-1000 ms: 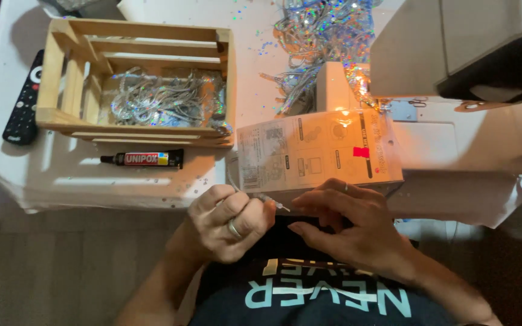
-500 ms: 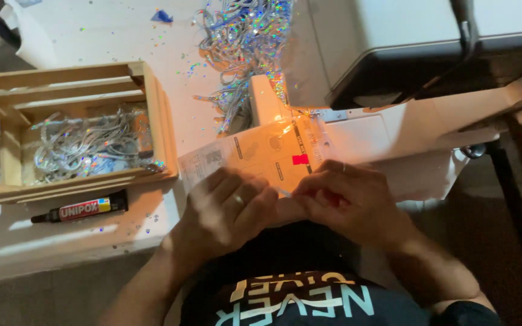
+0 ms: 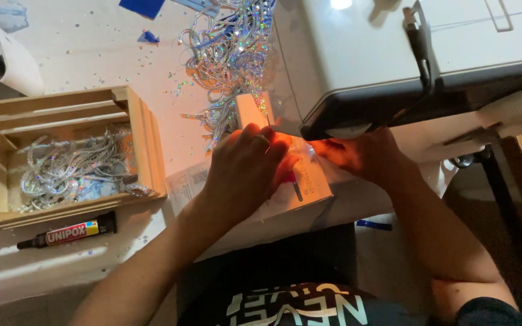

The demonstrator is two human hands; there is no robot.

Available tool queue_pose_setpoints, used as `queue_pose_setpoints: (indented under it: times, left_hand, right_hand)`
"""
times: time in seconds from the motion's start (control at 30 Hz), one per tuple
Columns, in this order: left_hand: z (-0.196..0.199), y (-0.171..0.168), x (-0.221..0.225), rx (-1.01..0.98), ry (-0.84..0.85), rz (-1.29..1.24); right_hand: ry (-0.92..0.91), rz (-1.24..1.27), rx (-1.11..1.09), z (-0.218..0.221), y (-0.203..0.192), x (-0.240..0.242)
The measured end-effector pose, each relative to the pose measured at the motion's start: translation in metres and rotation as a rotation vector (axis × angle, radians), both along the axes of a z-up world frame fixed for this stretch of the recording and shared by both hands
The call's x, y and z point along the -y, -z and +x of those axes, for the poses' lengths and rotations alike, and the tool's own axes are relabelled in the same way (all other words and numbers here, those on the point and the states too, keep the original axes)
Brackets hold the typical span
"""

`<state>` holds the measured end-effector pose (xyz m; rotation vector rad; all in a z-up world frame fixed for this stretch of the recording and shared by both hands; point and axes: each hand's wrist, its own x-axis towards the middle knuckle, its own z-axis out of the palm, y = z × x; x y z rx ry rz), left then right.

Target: Sewing iridescent fringe strips onto a blue fabric base using a sewing machine.

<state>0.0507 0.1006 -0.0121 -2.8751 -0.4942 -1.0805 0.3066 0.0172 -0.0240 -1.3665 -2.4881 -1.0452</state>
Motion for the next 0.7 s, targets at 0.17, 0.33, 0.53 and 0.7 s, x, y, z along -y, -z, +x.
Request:
queue_pose_setpoints:
  times: [0.17, 0.33, 0.53, 0.7]
  left_hand:
    - [0.009, 0.006, 0.004, 0.002, -0.084, -0.014]
    - [0.012, 0.003, 0.004, -0.080, -0.124, -0.069]
    - [0.011, -0.001, 0.004, -0.126, -0.096, -0.063]
    - [0.012, 0.002, 0.005, -0.130, -0.097, -0.035]
  right_hand:
    - [0.010, -0.040, -0.065, -0.009, -0.013, -0.007]
    - [0.033, -0.120, -0.245, -0.009, -0.009, -0.010]
    - [0.035, -0.114, -0.194, -0.016, -0.022, -0.011]
    - [0.008, -0.160, -0.204, -0.033, -0.055, -0.012]
